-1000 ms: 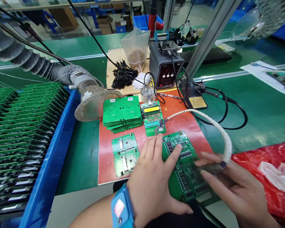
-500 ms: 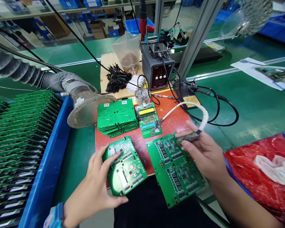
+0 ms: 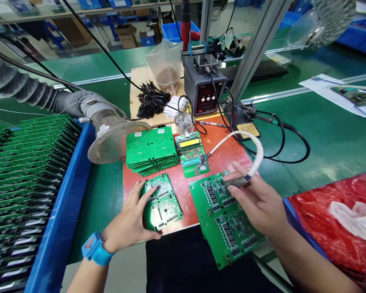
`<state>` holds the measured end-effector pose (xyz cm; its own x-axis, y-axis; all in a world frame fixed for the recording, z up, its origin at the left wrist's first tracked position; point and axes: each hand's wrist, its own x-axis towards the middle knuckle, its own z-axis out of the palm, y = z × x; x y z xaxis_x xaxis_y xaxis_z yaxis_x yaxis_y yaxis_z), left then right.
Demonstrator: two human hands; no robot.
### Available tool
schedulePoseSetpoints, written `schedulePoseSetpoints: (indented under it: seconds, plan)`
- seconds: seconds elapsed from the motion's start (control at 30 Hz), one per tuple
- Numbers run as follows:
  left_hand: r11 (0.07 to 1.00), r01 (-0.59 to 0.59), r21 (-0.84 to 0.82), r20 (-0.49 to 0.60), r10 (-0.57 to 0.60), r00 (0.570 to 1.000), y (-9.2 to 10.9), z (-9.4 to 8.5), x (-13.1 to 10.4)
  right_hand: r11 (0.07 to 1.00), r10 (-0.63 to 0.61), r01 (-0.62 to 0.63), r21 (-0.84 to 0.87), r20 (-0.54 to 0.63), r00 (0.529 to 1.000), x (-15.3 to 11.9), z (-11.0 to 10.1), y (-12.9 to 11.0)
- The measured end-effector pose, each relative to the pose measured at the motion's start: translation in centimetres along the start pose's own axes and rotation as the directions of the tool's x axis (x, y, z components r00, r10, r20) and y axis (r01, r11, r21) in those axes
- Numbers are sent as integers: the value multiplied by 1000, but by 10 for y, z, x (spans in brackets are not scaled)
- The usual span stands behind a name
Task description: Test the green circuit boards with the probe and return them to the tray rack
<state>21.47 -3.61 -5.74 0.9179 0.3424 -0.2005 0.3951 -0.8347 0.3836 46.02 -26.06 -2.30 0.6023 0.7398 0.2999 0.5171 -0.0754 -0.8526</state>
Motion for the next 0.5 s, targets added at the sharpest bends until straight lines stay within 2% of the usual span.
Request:
schedulePoseSetpoints:
  seconds: [0.2, 0.37, 0.5]
  plan:
    - [1000, 15, 11, 25, -15, 1000, -4, 4, -1, 984, -60, 58, -168, -12, 998, 5, 2, -3]
    - [1000, 14, 8, 40, -15, 999, -7, 7, -3, 992, -19, 10, -128, -66, 998, 4, 6, -1]
    - [997, 79, 2, 104, -78, 991, 0, 4, 2, 992, -21, 14, -125, -55, 998, 2, 5, 0]
